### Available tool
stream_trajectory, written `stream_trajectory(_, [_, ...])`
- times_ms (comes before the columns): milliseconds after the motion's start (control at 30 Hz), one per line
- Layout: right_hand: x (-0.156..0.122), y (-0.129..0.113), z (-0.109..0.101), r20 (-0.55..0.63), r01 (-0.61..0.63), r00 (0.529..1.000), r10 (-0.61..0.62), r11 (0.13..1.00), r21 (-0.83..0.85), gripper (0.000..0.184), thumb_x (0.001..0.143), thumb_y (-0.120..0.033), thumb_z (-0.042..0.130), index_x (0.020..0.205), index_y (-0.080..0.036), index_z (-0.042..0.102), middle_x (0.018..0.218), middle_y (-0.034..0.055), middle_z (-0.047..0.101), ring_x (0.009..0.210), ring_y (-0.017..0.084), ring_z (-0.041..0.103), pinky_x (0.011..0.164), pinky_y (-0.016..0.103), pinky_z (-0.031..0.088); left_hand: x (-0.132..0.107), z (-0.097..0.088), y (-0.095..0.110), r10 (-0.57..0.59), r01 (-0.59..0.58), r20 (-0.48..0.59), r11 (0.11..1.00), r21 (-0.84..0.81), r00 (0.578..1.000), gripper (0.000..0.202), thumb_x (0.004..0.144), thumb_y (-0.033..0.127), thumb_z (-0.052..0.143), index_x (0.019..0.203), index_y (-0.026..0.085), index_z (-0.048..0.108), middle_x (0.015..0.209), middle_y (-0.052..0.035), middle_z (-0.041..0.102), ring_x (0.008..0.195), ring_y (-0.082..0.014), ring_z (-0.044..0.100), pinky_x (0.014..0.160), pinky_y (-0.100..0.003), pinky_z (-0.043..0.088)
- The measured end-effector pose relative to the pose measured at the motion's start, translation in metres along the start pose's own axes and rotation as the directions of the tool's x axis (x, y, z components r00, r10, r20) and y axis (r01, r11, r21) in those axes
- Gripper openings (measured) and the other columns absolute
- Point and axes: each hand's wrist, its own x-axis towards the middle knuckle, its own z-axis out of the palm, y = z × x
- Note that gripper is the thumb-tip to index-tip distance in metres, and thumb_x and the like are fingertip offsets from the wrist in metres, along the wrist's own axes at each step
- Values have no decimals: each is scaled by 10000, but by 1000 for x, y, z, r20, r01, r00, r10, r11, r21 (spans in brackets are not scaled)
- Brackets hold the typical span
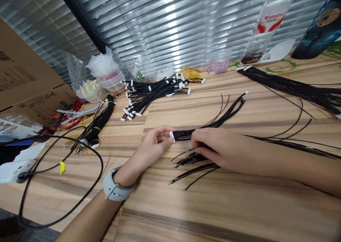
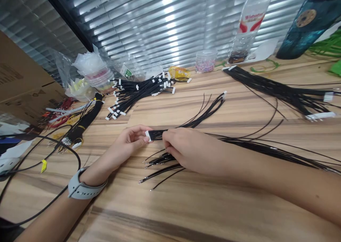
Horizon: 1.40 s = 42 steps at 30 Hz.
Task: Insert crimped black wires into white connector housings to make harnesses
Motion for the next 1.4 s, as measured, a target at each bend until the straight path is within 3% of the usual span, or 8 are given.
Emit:
stream_trajectory(100, [4,0,3,-97,-138,984,146,986,92,94,830,-175,468,756,-192,522,656,-31,565,562,96,485,514,214,332,-1,0,0,2,-2,0,1000,-8,1000,209,754,175,612,956,127,587,776,-9,584,729,-100,535,712,-231,394])
stream_trajectory(167, [6,2,8,-152,-154,972,178,975,162,95,827,-178,485,761,-194,551,639,-35,568,556,91,492,521,207,340,-3,2,0,1,-1,8,1000,-14,1000,223,754,181,619,970,135,587,755,4,578,711,-96,530,706,-230,395])
stream_trajectory(367, [5,5,24,-331,21,943,13,995,100,107,848,-124,471,797,-164,556,733,2,608,645,101,537,586,208,382,-10,15,0,-24,30,74,996,-84,997,241,753,185,627,987,147,581,815,-7,607,728,-96,550,708,-229,405])
stream_trajectory(600, [2,9,27,-321,46,947,-20,996,74,208,849,-107,465,1055,-133,468,756,17,623,642,120,573,562,213,409,-9,16,-1,-58,74,108,985,-156,993,245,730,211,667,958,151,601,869,-26,642,794,-125,588,777,-262,426])
stream_trajectory(800, [2,10,30,-334,152,931,-149,988,-17,185,860,-103,411,952,-117,571,853,77,575,764,152,541,680,266,436,-9,16,-1,-54,65,86,988,-140,995,255,733,204,665,975,153,601,830,-11,641,770,-115,586,763,-250,431])
stream_trajectory(1033, [0,7,30,-330,153,926,-186,981,-123,288,850,-88,387,951,-154,648,779,60,467,697,147,460,605,256,408,-9,15,-3,-31,39,83,994,-104,996,250,748,215,650,989,170,601,819,-1,634,770,-106,573,739,-233,423])
stream_trajectory(1167, [0,9,30,-363,123,919,-153,987,-105,252,863,-95,409,1012,-154,603,796,55,525,743,154,503,653,266,431,-9,15,-3,-28,35,76,996,-87,997,236,756,213,639,985,170,599,793,5,620,733,-100,552,706,-229,407])
stream_trajectory(1400, [-1,9,30,-305,57,951,-52,998,8,87,852,-153,478,785,-164,532,774,28,563,709,138,513,627,254,413,-8,15,-2,-45,51,69,995,-85,997,235,748,185,633,977,159,591,759,4,611,740,-115,559,721,-250,409])
